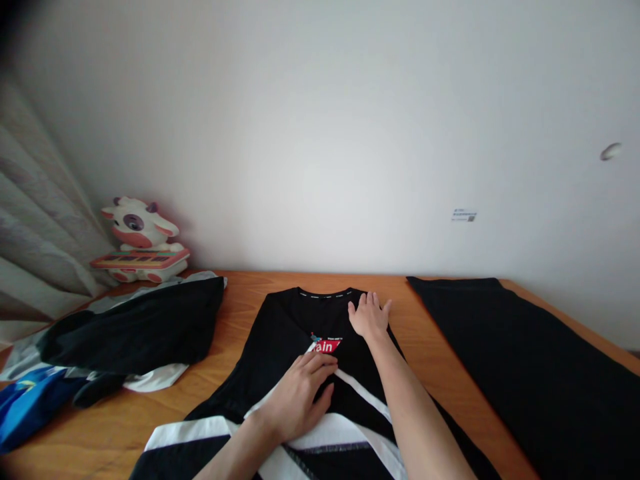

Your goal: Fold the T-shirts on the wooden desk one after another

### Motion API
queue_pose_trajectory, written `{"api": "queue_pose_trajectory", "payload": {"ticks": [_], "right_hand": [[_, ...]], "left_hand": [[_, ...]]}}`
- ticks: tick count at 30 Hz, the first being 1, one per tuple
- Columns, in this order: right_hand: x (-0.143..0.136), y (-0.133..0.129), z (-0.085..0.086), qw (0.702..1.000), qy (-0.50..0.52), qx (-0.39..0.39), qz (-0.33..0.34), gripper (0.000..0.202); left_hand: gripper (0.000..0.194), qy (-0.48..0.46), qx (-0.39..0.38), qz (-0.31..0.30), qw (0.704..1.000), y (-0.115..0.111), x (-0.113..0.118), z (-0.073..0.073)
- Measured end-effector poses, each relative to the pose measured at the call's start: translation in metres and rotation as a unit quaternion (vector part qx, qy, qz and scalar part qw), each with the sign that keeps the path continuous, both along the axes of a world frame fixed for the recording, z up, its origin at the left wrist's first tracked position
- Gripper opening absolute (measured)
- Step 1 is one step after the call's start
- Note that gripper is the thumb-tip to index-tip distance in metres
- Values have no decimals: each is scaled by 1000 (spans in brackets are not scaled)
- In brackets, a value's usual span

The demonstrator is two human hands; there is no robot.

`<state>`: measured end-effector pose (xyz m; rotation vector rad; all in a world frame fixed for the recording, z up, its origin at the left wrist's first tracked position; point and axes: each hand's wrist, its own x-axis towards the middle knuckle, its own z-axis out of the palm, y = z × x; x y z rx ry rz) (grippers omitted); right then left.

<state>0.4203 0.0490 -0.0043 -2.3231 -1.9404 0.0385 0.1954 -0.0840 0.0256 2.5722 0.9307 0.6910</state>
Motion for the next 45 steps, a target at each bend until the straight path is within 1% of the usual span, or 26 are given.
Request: {"api": "queue_pose_trajectory", "payload": {"ticks": [2, 4, 7, 9, 11, 13, 14, 15, 17, 19, 20, 23, 28, 34, 38, 41, 43, 45], "right_hand": [[-2, 0, 2, 999, 1, 5, 44, 62], [-4, 1, 2, 997, 8, 3, 72, 63], [-6, -1, 1, 997, 18, 3, 69, 71], [-7, -4, 0, 998, 20, 17, 55, 73], [-7, -8, 1, 999, 19, 34, 38, 73], [-7, -12, 2, 999, 20, 34, 26, 73], [-6, -12, 2, 999, 23, 26, 24, 74], [-6, -12, 2, 999, 27, 13, 23, 76], [-5, -10, 2, 999, 37, -15, 21, 81], [-3, -6, 2, 998, 45, -31, 15, 84], [-2, -4, 2, 998, 48, -35, 11, 84], [2, 4, 2, 998, 53, -42, 2, 83], [13, 23, 2, 997, 59, -51, -5, 83], [20, 52, 1, 997, 61, -41, -16, 84], [24, 65, 2, 998, 59, -22, -9, 83], [22, 63, 9, 999, 44, 31, 3, 73], [17, 53, 15, 997, 30, 73, 13, 63], [9, 40, 21, 995, 20, 96, 27, 53]], "left_hand": [[34, -3, 0, 1, 1000, 0, 1, 0], [35, -4, 2, -1, 1000, -3, 2, 0], [40, -36, 22, 27, 999, -4, 2, -1], [42, -84, 44, 76, 993, 3, -3, -1], [37, -137, 61, 143, 978, 19, -14, -3], [35, -155, 69, 221, 960, 44, -27, -7], [38, -132, 69, 260, 954, 57, -34, -9], [42, -84, 61, 295, 950, 70, -39, -12], [51, 43, 29, 329, 943, 92, -47, -17], [58, 157, 10, 329, 931, 106, -50, -22], [59, 194, 8, 325, 925, 112, -50, -24], [61, 238, 6, 321, 917, 125, -46, -28], [64, 250, -5, 317, 915, 150, -41, -28], [64, 253, -9, 317, 914, 181, -33, -28], [63, 248, -7, 327, 912, 195, -30, -30], [65, 240, -5, 331, 913, 197, -30, -32], [65, 234, -6, 329, 915, 196, -30, -33], [64, 226, -6, 329, 917, 196, -30, -33]]}}
